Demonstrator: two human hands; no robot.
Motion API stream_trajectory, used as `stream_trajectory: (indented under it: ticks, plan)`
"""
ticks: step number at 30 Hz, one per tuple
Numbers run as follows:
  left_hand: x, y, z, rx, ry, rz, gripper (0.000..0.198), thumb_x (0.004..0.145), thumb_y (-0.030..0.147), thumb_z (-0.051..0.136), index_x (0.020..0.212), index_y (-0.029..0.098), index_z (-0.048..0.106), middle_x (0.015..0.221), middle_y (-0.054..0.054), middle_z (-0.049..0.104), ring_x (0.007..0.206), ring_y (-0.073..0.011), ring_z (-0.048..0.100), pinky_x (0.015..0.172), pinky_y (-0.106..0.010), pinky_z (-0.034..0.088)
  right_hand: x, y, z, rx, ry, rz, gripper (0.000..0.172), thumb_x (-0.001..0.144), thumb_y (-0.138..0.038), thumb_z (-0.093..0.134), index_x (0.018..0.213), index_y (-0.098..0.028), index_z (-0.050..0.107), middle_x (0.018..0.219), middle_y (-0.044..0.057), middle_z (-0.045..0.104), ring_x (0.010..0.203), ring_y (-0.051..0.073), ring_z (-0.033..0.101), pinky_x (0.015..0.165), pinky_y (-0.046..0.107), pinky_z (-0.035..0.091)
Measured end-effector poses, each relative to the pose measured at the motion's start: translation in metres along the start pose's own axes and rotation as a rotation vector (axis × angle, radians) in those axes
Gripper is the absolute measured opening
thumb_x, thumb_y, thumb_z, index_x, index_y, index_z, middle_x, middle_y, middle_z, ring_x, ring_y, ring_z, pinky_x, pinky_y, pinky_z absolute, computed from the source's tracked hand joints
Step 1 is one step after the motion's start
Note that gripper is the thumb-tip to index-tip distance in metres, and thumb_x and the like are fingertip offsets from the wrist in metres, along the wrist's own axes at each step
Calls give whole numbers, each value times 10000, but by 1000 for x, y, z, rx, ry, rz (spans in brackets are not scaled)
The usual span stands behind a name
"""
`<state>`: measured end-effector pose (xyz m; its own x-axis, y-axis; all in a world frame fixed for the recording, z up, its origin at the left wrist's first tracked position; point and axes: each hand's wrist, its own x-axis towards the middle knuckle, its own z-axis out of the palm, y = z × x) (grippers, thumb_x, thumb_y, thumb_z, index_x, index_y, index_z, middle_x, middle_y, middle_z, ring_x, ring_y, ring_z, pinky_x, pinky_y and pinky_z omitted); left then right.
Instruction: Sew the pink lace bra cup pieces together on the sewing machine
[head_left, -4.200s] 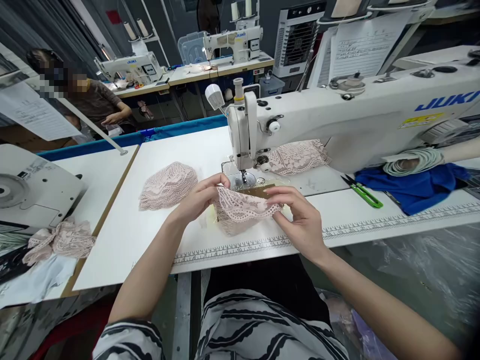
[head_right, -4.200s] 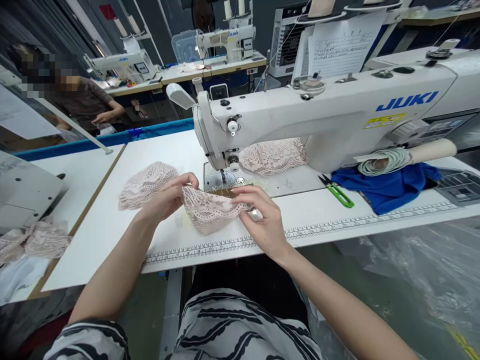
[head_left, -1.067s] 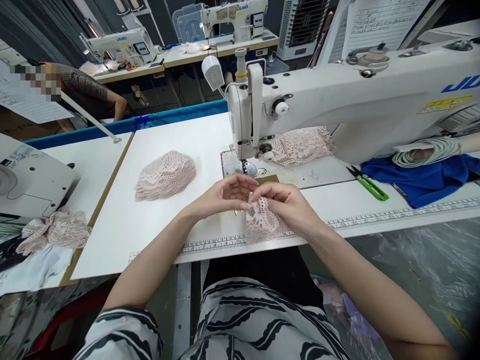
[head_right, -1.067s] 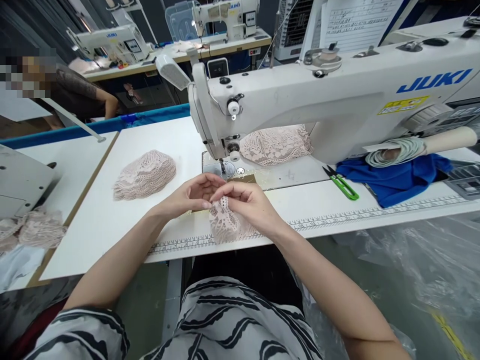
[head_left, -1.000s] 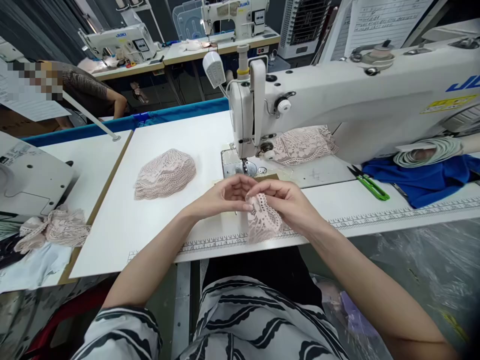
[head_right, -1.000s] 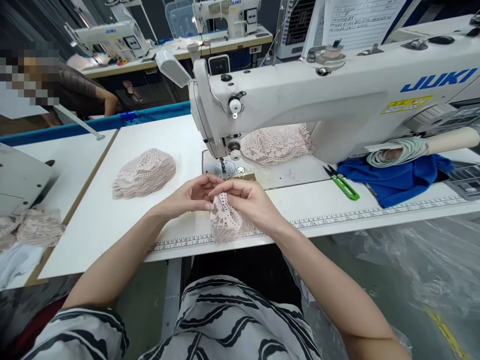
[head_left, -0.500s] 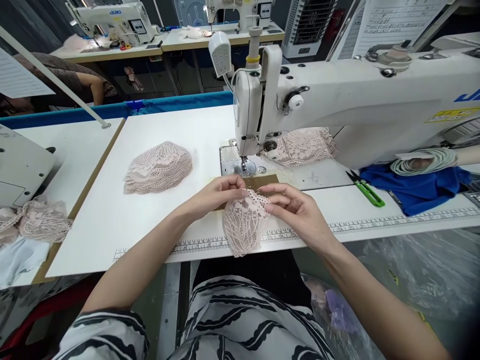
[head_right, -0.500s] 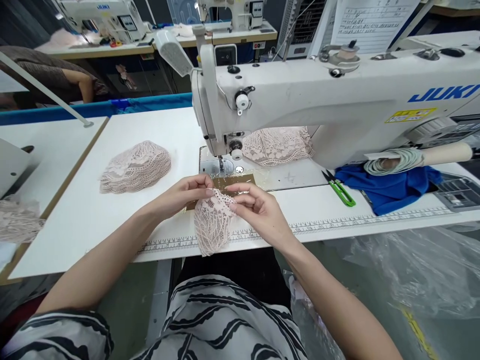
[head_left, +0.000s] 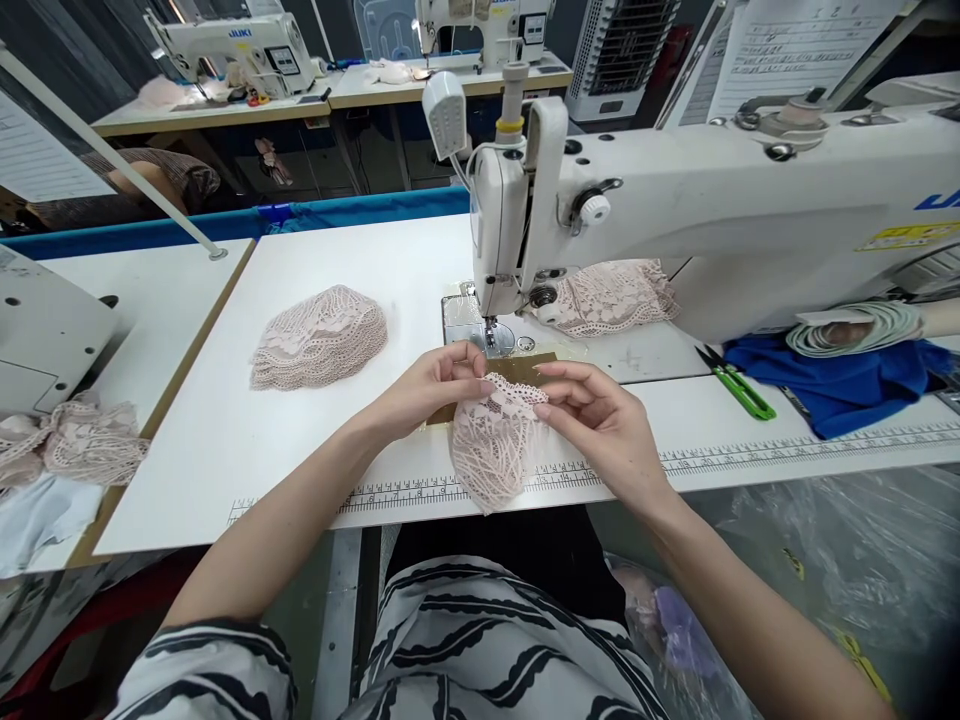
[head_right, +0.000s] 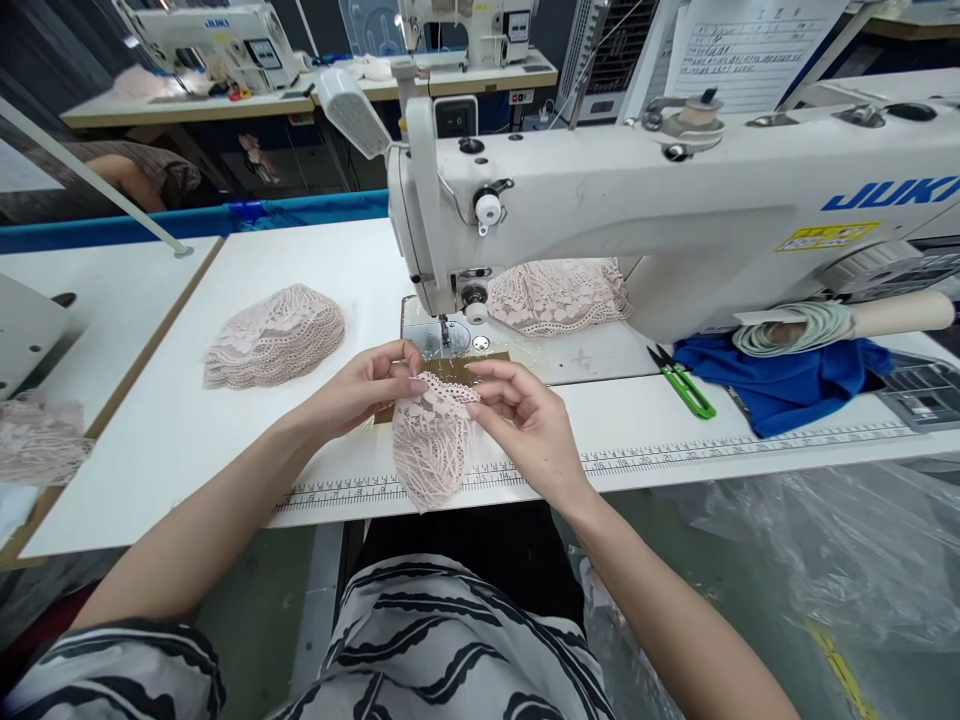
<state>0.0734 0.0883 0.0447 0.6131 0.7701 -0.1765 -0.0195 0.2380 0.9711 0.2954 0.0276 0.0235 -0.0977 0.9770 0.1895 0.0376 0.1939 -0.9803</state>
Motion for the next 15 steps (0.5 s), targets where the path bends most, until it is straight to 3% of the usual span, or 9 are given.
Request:
stream_trajectory:
  ticks: [7, 11, 15]
  plan:
    - [1, -1, -1, -8, -8, -24, 291, 829, 316, 768, 990, 174, 572, 705, -3, 689, 573, -101, 608, 543, -198, 456, 2, 3, 0, 24, 45, -18, 354, 870, -352, 772, 1190, -259, 654, 901, 20, 730, 853, 192, 691, 780, 333, 581]
    - [1, -2, -2, 12, -24, -73, 300, 838, 306, 751, 1070, 177, 610, 735, 3, 681, 609, -95, 610, 547, -187, 451, 3, 3, 0, 55, 76, -28, 339, 858, -319, 782, 1172, -268, 664, 902, 8, 724, 857, 178, 693, 778, 311, 592]
    - [1, -2, -3, 32, -10, -91, 212, 856, 281, 710, 1043, 187, 674, 744, 26, 637, 558, -49, 522, 498, -161, 383, 4, 4, -2, 75, 92, -26, 352, 848, -307, 788, 1174, -274, 660, 969, 16, 724, 921, 185, 689, 816, 325, 603]
